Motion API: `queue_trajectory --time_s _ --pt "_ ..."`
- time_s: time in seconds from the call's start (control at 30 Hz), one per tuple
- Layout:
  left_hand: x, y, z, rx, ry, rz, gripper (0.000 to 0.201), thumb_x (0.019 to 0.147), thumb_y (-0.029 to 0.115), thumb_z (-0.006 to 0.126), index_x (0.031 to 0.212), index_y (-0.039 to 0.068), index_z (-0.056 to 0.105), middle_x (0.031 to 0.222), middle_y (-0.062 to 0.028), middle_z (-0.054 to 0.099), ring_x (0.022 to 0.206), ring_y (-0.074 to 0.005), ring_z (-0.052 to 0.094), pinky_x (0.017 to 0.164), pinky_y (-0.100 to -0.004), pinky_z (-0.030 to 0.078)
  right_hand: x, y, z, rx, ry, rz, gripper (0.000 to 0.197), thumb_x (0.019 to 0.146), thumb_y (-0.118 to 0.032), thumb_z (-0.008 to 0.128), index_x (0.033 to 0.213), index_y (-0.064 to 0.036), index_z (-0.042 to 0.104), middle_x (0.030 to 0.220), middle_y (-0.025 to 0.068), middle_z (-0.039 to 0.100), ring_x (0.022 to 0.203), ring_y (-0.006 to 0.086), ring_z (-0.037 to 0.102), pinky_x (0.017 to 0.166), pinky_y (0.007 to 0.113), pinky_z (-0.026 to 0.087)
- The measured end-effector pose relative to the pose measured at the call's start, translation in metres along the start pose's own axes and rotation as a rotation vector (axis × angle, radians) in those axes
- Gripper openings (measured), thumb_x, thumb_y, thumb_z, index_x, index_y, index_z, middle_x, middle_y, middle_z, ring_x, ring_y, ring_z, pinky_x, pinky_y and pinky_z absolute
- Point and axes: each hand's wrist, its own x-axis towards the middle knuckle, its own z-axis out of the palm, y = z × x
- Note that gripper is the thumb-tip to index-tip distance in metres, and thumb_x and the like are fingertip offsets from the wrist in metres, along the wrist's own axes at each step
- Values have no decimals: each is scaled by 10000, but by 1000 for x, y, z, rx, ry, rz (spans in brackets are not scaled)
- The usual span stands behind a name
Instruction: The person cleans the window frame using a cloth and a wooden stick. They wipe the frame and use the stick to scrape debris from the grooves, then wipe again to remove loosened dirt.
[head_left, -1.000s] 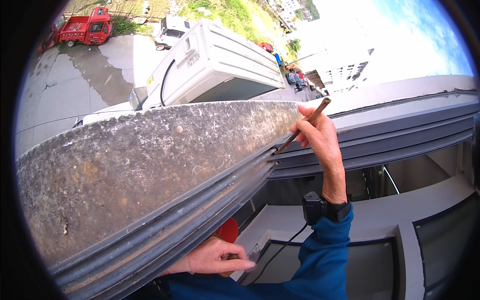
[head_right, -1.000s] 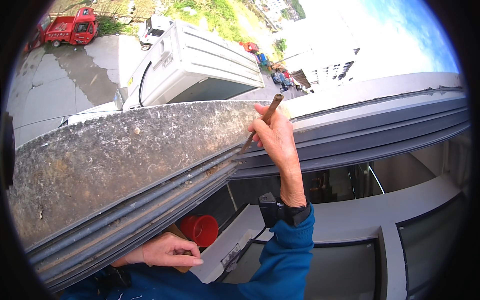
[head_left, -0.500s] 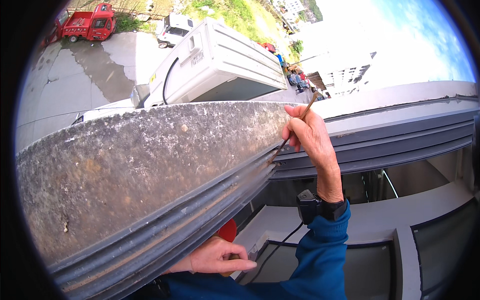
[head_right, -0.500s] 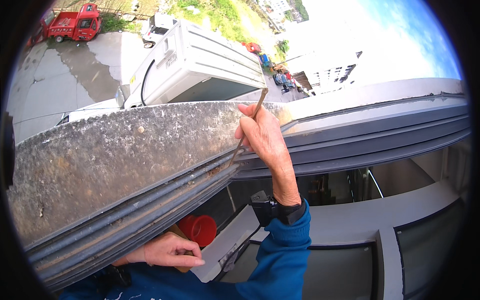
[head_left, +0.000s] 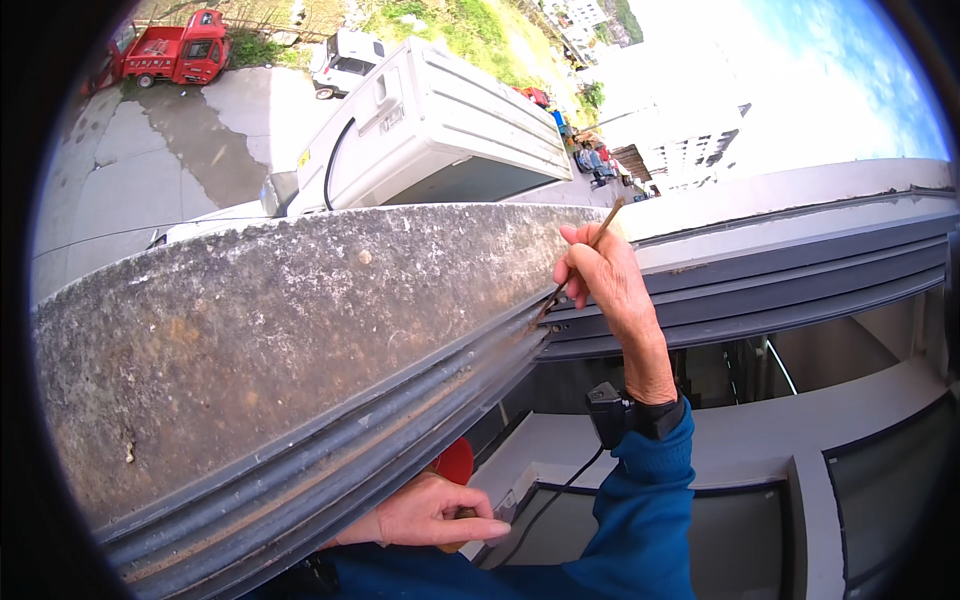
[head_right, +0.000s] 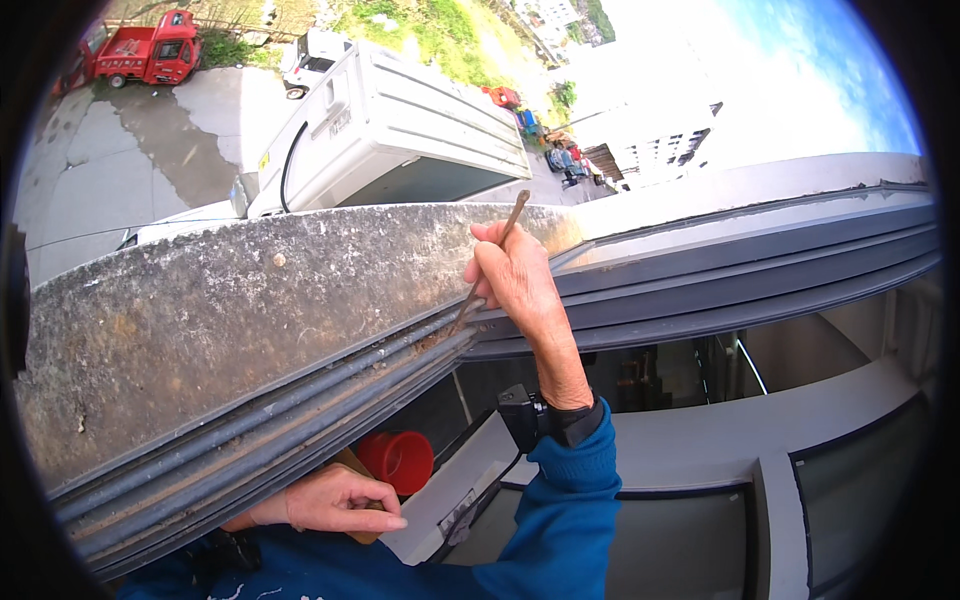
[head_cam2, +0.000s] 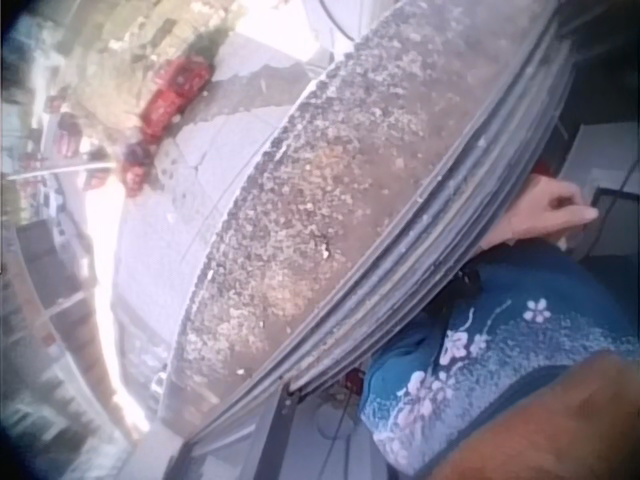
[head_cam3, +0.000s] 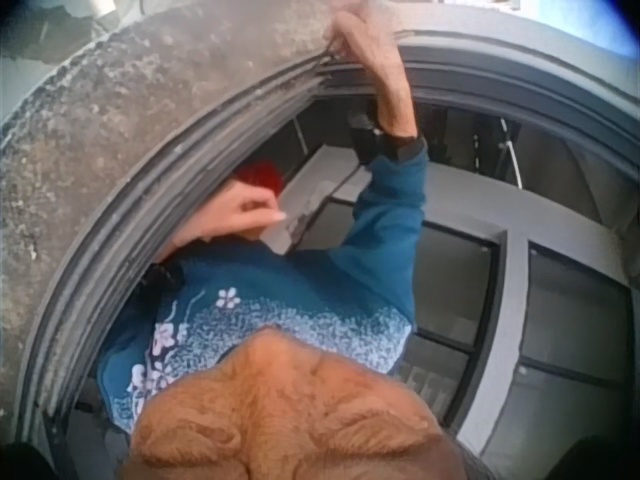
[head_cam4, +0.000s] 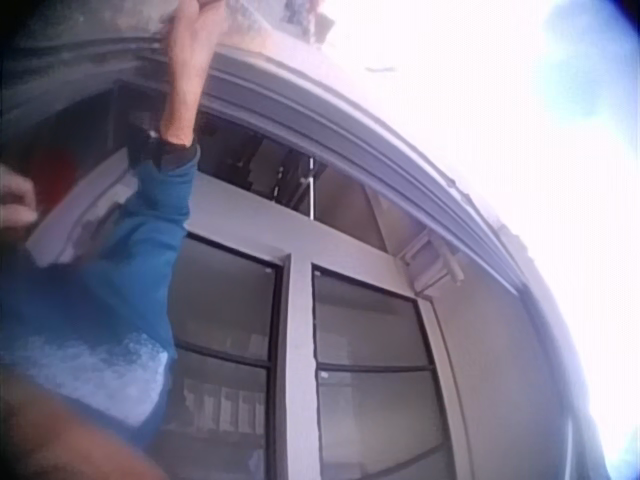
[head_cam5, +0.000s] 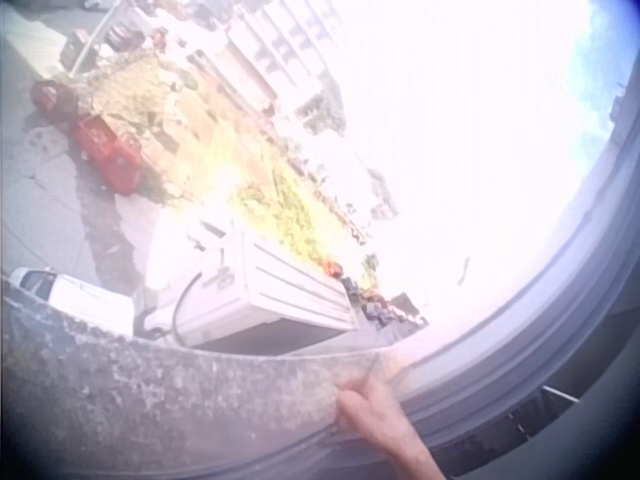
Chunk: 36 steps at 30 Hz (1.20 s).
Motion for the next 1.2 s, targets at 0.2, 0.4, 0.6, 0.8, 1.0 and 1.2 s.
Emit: queue_trajectory --time_s 0.2,0.4,0.6,0.8,1.0,1.2 --pt "-1 -1 1 -3 18 27 323 918 376 570 937 61 636 675 -29 582 545 -79 499 502 -218 361 -8 -9 -5 -27 70 -55 321 843 -136 487 1094 62 516 690 41 593 519 66 480 446 207 406" --pt "-1 5 -1 -41 -13 -2 330 919 374 569 948 52 637 690 -22 584 551 -71 479 512 -215 352 -10 -9 18 -231 17 27 324 833 -122 478 1101 47 542 711 43 610 550 64 489 479 203 404" --pt "-3 7 -1 0 15 -1 313 918 345 580 959 40 637 731 -17 598 582 -53 476 517 -208 347 -26 -7 -3 -54 65 -100 341 832 -126 481 1096 82 538 717 27 598 576 68 477 510 212 414" --pt "-2 5 -2 14 6 -19 310 916 343 584 959 41 640 742 -14 602 583 -50 477 518 -200 343 -24 11 12 -244 152 -72 325 808 -136 506 1069 48 569 822 173 663 797 242 649 766 331 479" --pt "-2 3 -1 39 11 -35 310 919 345 579 963 44 641 715 -3 591 562 -46 463 505 -205 334 -80 4 -5 181 -120 -157 159 873 -101 497 927 24 580 835 105 667 761 149 598 718 280 482" --pt "0 -4 4 -30 104 61 357 895 434 582 890 87 668 529 4 514 457 -64 458 461 -218 323 -85 11 3 -57 68 -213 160 892 -111 497 950 19 570 843 93 666 791 147 603 733 286 482"
